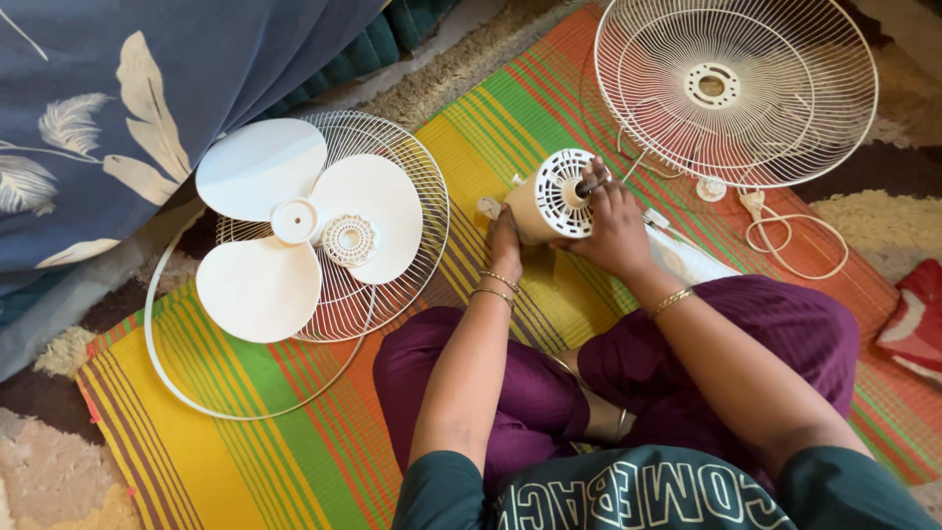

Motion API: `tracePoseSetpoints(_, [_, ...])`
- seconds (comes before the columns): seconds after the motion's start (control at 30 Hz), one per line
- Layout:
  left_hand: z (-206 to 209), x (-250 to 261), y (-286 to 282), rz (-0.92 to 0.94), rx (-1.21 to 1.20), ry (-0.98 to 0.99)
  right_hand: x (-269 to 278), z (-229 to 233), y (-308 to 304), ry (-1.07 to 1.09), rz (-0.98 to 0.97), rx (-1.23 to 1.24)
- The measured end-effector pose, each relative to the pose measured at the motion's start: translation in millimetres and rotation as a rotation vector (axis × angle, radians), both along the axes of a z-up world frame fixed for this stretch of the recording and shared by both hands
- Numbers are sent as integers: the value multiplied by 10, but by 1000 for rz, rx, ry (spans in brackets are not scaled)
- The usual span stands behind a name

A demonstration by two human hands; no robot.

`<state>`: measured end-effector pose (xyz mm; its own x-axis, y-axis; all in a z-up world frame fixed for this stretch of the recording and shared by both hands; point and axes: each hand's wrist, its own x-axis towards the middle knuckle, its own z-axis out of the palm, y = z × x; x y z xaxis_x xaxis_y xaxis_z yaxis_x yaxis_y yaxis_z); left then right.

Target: The person disassembles a white pedestal fan, removing the front grill and fan blades. They then use a white cloth to wipe the fan grill, the motor housing, and the fan blades. The person sits on a mat on the floor during the task.

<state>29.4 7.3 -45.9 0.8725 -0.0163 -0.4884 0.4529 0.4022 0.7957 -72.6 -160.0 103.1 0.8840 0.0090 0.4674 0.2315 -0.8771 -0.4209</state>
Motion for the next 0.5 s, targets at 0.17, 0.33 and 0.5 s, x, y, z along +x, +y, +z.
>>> tracePoseSetpoints(0.17, [78, -32, 30, -133, -72, 82, 230, -10, -307, 31, 14, 88])
tracePoseSetpoints(0.33, [116, -88, 6, -223, -23, 90, 500, -100, -679, 210, 56, 321])
tracePoseSetpoints(0.5, [407, -298, -22, -191, 47, 33, 692, -407, -893, 256, 140, 582])
